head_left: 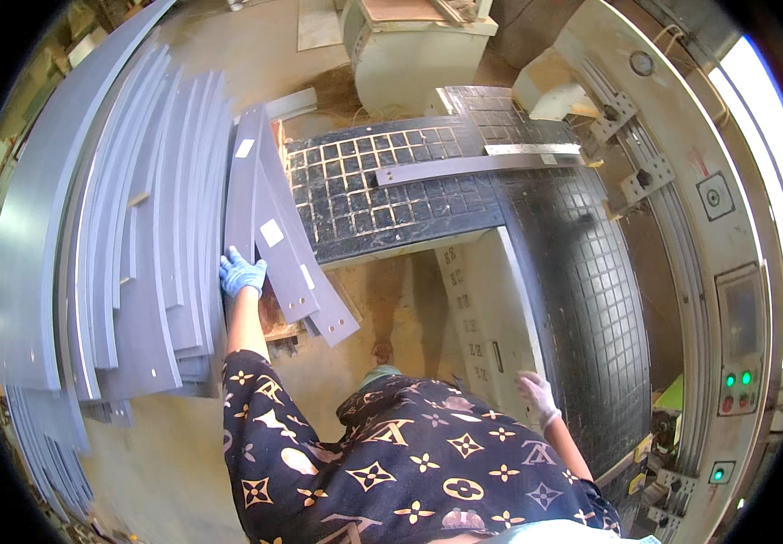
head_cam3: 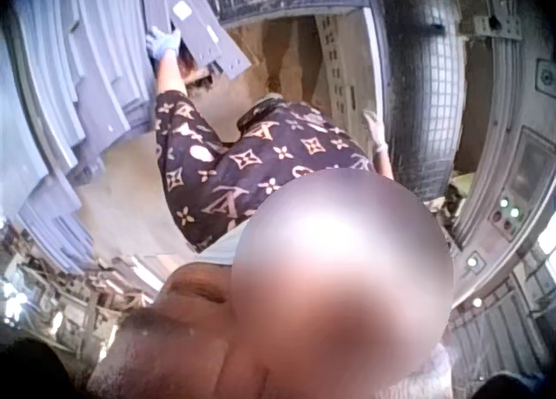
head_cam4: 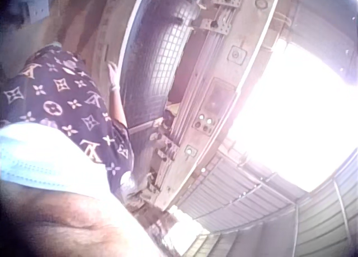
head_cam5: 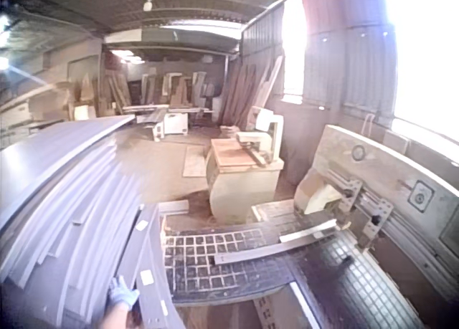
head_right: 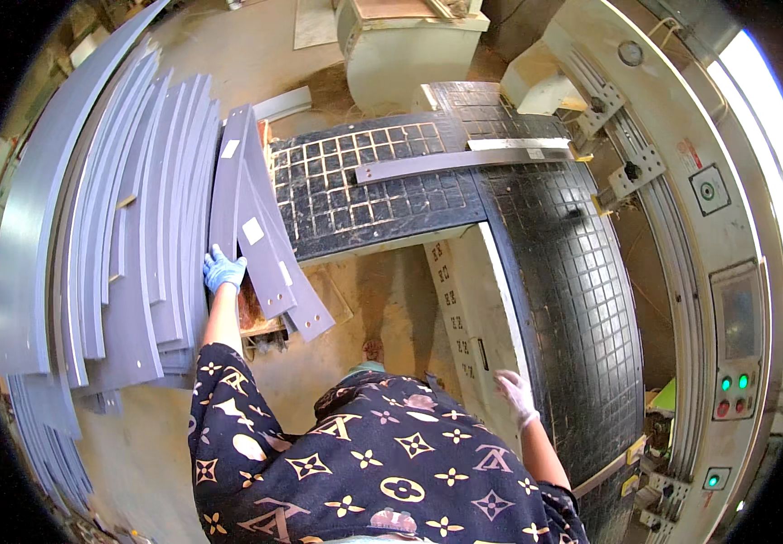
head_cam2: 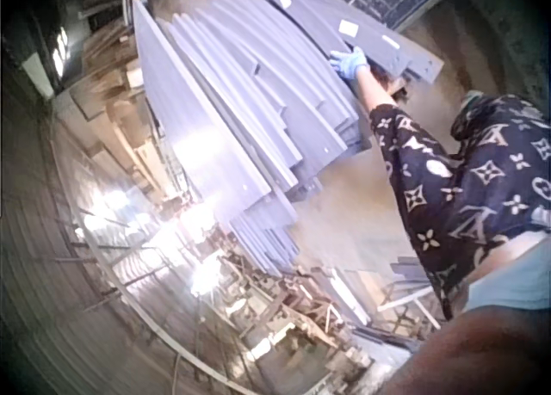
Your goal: The person repeatedly picks up large gray sheets, places them on a cutting machine, and operates the machine to cut them. After each cut, the person removes the cut pieces and stacks them nearby. The process is repeated for multiple sheets throughout the video.
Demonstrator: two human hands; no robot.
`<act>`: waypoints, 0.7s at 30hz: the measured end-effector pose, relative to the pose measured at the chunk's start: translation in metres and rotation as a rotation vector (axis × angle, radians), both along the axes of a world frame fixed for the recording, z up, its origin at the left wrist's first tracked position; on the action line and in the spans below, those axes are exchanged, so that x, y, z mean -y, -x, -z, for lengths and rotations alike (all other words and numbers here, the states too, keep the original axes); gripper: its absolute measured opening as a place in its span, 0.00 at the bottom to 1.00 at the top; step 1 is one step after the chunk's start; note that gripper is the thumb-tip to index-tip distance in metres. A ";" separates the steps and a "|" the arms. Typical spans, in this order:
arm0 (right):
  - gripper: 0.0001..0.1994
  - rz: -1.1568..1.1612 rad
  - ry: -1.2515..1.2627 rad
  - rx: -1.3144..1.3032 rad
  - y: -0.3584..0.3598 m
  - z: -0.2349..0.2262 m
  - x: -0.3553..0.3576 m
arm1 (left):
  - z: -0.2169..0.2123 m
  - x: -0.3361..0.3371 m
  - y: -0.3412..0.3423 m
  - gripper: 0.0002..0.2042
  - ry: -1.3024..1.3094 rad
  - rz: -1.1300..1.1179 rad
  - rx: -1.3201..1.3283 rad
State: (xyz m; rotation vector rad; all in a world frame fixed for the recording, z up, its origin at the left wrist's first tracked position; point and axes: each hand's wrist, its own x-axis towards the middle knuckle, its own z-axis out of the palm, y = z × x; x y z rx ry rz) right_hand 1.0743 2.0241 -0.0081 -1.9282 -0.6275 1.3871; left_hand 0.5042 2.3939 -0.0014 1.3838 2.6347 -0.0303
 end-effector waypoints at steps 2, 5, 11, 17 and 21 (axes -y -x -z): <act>0.13 -0.014 0.025 -0.110 0.017 0.011 -0.030 | -0.010 -0.012 -0.013 0.44 0.042 -0.068 -0.029; 0.14 -0.163 -0.035 -0.070 0.044 0.028 -0.077 | -0.027 -0.016 -0.017 0.47 0.016 -0.091 0.098; 0.27 -0.650 -0.379 0.686 0.092 0.023 -0.288 | -0.005 0.011 -0.029 0.49 -0.129 -0.047 0.319; 0.34 -0.772 -0.529 1.196 0.171 0.003 -0.496 | 0.026 0.057 -0.004 0.46 -0.574 0.138 0.848; 0.31 -0.739 -0.488 1.235 0.183 0.031 -0.540 | -0.027 0.131 -0.021 0.45 -0.477 0.292 0.771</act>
